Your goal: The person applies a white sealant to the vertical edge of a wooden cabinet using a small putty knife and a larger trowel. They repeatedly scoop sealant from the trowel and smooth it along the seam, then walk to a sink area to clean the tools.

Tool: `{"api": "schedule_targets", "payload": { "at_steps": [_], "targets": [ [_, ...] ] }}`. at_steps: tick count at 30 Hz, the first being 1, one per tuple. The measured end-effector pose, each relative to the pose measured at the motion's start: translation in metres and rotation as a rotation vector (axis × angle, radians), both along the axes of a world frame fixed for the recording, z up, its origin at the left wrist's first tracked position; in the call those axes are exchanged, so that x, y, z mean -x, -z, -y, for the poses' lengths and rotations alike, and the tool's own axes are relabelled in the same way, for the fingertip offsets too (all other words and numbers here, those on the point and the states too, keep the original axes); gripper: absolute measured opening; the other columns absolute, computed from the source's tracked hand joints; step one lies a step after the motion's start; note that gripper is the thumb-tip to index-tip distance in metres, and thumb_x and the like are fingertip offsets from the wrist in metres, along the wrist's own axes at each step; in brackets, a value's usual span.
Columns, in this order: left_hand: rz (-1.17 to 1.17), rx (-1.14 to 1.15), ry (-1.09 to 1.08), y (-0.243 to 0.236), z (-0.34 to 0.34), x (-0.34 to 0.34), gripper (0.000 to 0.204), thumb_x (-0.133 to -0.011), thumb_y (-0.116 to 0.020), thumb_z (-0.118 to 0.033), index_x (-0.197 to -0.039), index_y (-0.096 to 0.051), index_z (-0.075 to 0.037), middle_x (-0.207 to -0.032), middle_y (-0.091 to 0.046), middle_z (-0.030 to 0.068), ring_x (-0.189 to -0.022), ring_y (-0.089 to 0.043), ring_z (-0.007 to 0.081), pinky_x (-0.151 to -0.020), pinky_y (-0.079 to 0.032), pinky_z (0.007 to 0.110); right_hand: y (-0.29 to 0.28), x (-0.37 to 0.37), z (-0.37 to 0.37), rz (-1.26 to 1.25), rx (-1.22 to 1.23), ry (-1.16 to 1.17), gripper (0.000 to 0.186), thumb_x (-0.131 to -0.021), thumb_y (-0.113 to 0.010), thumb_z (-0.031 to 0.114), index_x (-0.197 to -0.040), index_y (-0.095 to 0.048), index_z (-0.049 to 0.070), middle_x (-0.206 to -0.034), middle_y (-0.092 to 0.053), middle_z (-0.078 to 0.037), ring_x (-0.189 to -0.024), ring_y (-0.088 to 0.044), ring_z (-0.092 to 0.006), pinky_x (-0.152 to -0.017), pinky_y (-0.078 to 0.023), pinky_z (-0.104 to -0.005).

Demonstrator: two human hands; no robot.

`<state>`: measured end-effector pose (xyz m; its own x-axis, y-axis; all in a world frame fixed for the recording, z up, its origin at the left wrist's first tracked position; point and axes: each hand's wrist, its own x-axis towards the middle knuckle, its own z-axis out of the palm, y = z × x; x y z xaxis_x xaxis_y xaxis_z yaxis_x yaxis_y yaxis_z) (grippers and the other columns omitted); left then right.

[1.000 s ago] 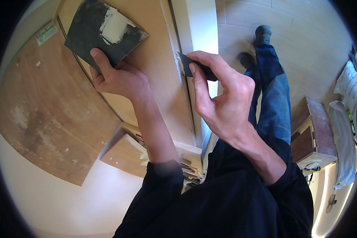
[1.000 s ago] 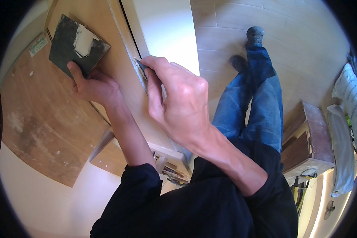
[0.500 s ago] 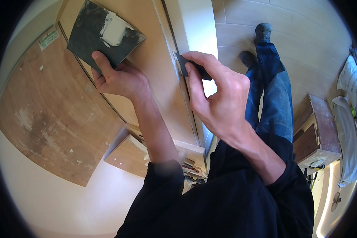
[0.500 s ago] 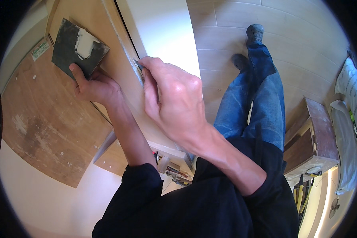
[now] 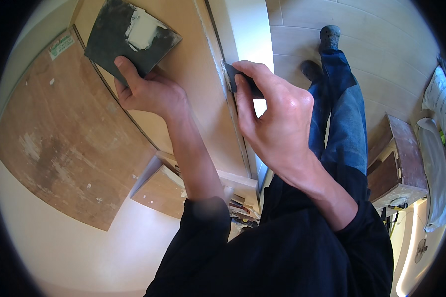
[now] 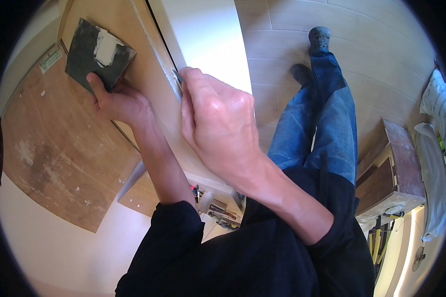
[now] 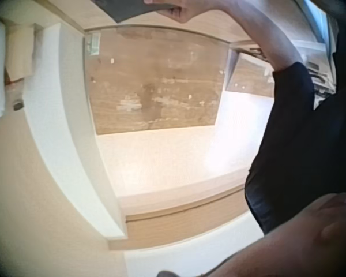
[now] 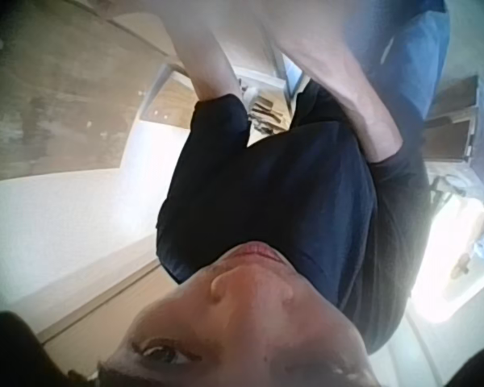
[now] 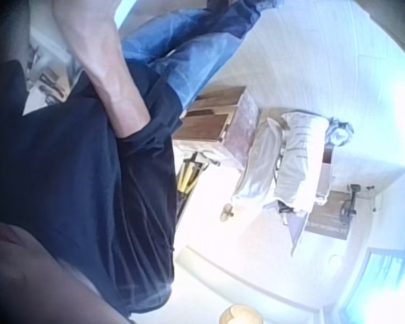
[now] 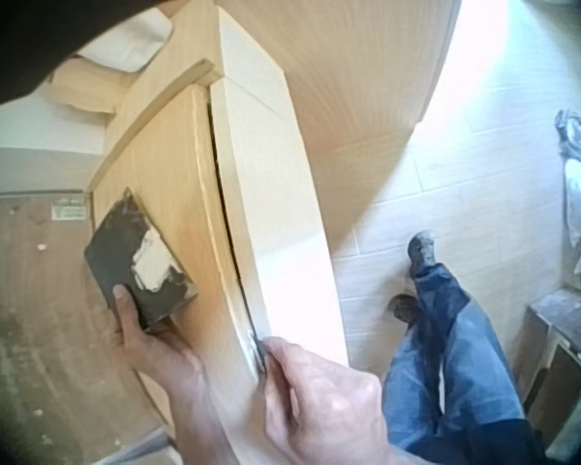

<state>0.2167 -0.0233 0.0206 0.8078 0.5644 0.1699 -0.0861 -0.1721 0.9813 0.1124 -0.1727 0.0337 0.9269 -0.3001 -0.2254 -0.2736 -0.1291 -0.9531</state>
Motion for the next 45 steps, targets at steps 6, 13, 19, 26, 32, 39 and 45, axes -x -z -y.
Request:
{"api": "schedule_targets", "payload": {
  "at_steps": [6,13,19,26,32,39,45],
  "targets": [
    [0.002,-0.009,-0.021,0.000,-0.002,0.000,0.022,-0.096,-0.070,-0.016,-0.102,-0.067,0.005,-0.099,-0.071,0.0099,-0.085,-0.068,0.0167,-0.076,-0.056,0.030,0.007,0.008,-0.001,0.010,-0.162,0.040,0.019,-0.086,-0.068,-0.006,-0.104,-0.071,-0.002,-0.084,-0.075,-0.015,-0.074,-0.076,-0.0191,-0.067,-0.057,-0.0265],
    [0.014,-0.010,0.016,0.000,-0.004,0.000,0.022,-0.096,-0.069,-0.015,-0.101,-0.067,0.006,-0.098,-0.071,0.0105,-0.084,-0.068,0.0170,-0.074,-0.056,0.030,0.003,0.014,-0.003,-0.035,-0.108,0.079,0.020,-0.085,-0.070,-0.005,-0.105,-0.071,-0.003,-0.085,-0.075,-0.015,-0.073,-0.076,-0.0192,-0.067,-0.058,-0.0260],
    [0.000,-0.005,0.001,0.000,-0.002,0.001,0.023,-0.096,-0.069,-0.016,-0.101,-0.067,0.006,-0.099,-0.071,0.0112,-0.085,-0.069,0.0172,-0.076,-0.057,0.029,-0.002,0.003,-0.005,-0.027,0.048,0.007,0.021,-0.084,-0.072,-0.004,-0.104,-0.071,-0.002,-0.084,-0.074,-0.016,-0.072,-0.076,-0.0214,-0.065,-0.058,-0.0283],
    [-0.011,-0.010,-0.007,0.000,-0.003,0.001,0.025,-0.097,-0.069,-0.017,-0.102,-0.066,0.007,-0.102,-0.071,0.0117,-0.086,-0.068,0.0175,-0.077,-0.057,0.029,0.004,0.005,-0.009,0.023,-0.063,0.079,0.021,-0.085,-0.068,-0.007,-0.105,-0.071,-0.002,-0.085,-0.075,-0.015,-0.071,-0.076,-0.0200,-0.064,-0.057,-0.0269],
    [0.009,-0.024,0.005,0.002,-0.006,0.001,0.034,-0.096,-0.068,-0.014,-0.112,-0.058,0.014,-0.105,-0.067,0.0212,-0.087,-0.069,0.0267,-0.076,-0.060,0.038,0.007,0.012,-0.009,-0.009,-0.172,0.090,0.020,-0.085,-0.068,-0.008,-0.105,-0.071,-0.003,-0.087,-0.075,-0.014,-0.071,-0.076,-0.0176,-0.065,-0.058,-0.0253],
    [0.011,-0.045,0.028,0.003,-0.008,0.001,0.033,-0.097,-0.067,-0.014,-0.113,-0.059,0.014,-0.105,-0.068,0.0204,-0.088,-0.069,0.0270,-0.076,-0.059,0.037,0.001,0.014,-0.011,0.003,-0.014,0.066,0.020,-0.085,-0.069,-0.007,-0.104,-0.071,-0.002,-0.086,-0.075,-0.014,-0.069,-0.075,-0.0174,-0.063,-0.058,-0.0254],
    [0.009,-0.055,0.001,0.002,-0.004,0.000,0.027,-0.096,-0.068,-0.014,-0.107,-0.062,0.010,-0.103,-0.069,0.0166,-0.088,-0.069,0.0231,-0.076,-0.057,0.034,0.004,0.017,-0.013,0.007,-0.089,0.078,0.019,-0.085,-0.069,-0.007,-0.104,-0.071,-0.002,-0.083,-0.074,-0.013,-0.067,-0.074,-0.0180,-0.062,-0.057,-0.0257]
  ]
}}
